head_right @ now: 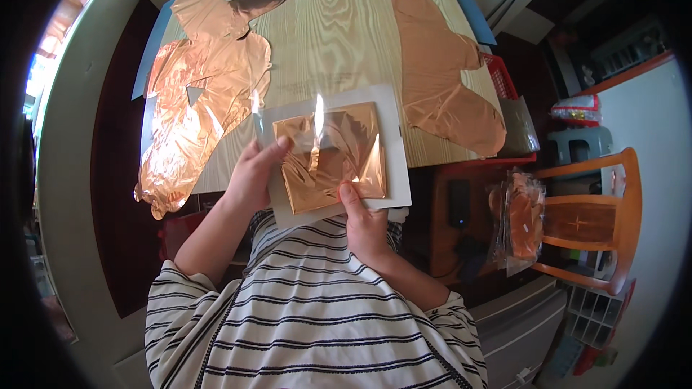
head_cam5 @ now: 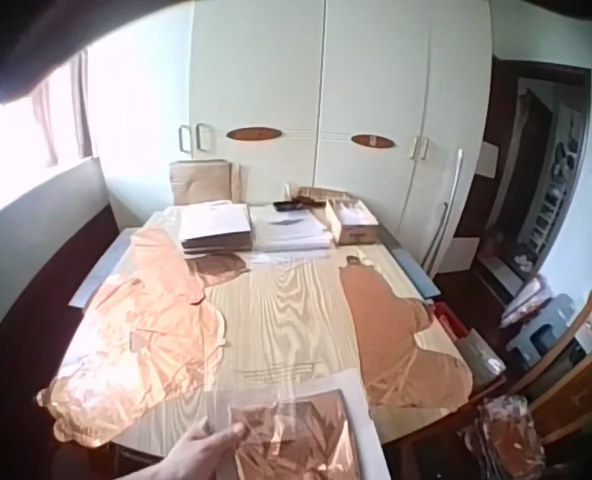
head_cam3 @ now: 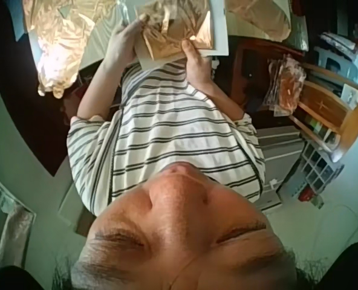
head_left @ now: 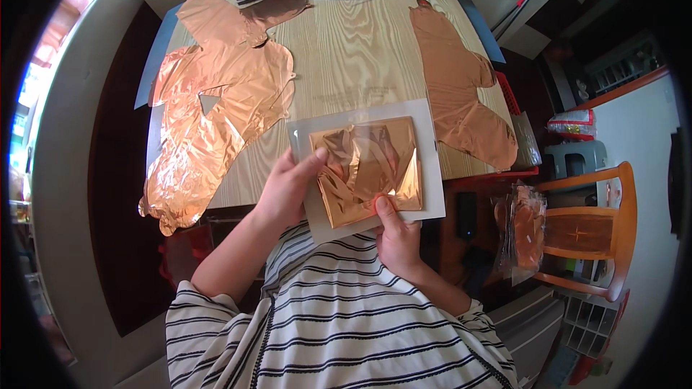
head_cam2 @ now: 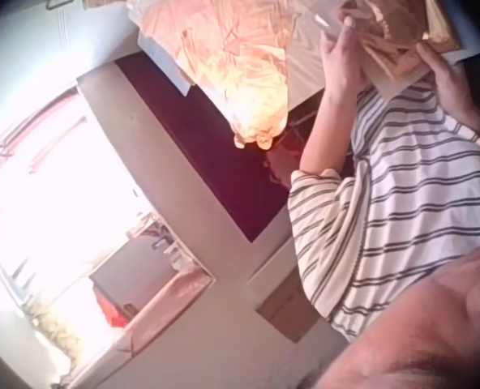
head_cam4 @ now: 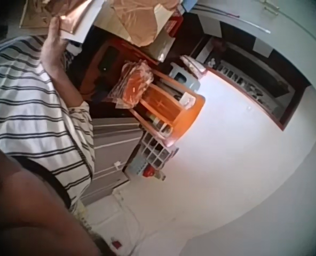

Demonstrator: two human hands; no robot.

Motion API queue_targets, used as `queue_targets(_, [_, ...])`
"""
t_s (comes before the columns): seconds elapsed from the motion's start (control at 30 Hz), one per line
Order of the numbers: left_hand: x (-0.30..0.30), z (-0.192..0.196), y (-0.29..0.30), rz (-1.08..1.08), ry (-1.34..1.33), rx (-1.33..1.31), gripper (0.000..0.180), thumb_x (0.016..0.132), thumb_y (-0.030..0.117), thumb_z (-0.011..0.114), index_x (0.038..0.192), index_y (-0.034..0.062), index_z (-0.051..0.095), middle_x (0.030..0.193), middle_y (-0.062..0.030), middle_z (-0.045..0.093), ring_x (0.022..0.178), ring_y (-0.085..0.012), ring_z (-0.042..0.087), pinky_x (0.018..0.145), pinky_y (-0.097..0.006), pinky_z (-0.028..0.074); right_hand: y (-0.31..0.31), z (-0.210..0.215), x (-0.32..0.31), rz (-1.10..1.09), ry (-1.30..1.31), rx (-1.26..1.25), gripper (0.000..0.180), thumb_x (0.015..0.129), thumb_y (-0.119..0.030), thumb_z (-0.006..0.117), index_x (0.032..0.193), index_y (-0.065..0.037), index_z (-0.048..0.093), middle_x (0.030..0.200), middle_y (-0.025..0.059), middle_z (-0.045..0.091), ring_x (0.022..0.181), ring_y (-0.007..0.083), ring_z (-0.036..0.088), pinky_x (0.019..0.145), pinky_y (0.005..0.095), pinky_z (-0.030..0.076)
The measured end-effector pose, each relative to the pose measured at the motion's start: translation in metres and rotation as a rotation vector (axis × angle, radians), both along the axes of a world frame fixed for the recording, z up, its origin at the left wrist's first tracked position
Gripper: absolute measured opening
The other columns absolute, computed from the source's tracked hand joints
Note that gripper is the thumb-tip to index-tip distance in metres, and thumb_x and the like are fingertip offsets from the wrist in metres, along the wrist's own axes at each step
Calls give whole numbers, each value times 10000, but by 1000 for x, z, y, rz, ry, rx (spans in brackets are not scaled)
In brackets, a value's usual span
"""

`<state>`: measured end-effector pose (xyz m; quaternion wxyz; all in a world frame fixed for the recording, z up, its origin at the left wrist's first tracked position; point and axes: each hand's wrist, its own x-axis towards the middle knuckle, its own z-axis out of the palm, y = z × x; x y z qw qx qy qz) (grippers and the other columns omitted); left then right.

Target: Fold rose-gold balloon items and place them into plastic sleeves with instructional card inserts.

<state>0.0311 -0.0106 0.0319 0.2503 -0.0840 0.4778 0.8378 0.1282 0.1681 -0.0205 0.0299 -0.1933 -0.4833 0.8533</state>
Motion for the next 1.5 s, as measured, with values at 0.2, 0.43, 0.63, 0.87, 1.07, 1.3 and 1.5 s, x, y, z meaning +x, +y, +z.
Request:
queue_targets(0.2, [27,2,-7,-56,26,70,266,998,143,667,1228,15,626,1136,-92,701,1032,-195,702,891,-359,593,2,-4,7,35,90,0,131,1013,-126,674,1082,-15,679,1014,-3,658,903,74,610,817,223,499])
queue_targets(0.43, [36,-5,-18,-91,-43,77,345,992,157,668,1281,-17,594,1168,-111,699,1054,-206,697,927,-363,576,1,-6,14,70,10,-46,182,1013,-139,677,1141,-9,662,1072,8,664,970,84,616,885,235,496])
queue_targets(0.63, [39,-21,-22,-109,-62,86,423,979,143,674,1347,-20,543,1229,-121,678,1104,-213,678,958,-373,557,-1,-14,14,128,-61,1,189,1028,-161,660,1137,-7,657,1077,-7,652,973,68,588,877,225,481])
queue_targets(0.87, [54,-17,-15,-98,-115,101,482,940,110,717,1374,3,537,1274,-103,666,1145,-203,655,999,-374,526,-3,-11,10,83,-18,28,198,1005,-118,682,1162,-6,639,1095,22,665,985,97,627,895,251,524])
queue_targets(1.07, [56,-30,-29,-203,-93,23,487,891,59,738,1344,3,570,1244,-84,673,1105,-186,653,970,-348,514,-5,-1,7,81,-11,67,236,994,-112,695,1200,-23,620,1129,43,665,1019,118,642,919,269,537])
queue_targets(1.3, [69,-18,-37,-211,-140,-94,300,911,-10,688,1203,14,625,1009,-8,663,917,-108,613,841,-275,502,60,-35,57,474,19,227,625,959,-392,728,1410,-20,505,1202,47,651,1156,183,618,1014,353,491])
queue_targets(1.5, [69,-15,-44,-444,-113,-130,280,861,-31,738,1121,17,648,966,2,676,891,-104,625,830,-267,506,107,5,8,387,-15,-207,600,1076,-419,481,1471,29,424,1247,143,663,1109,197,643,951,346,508])
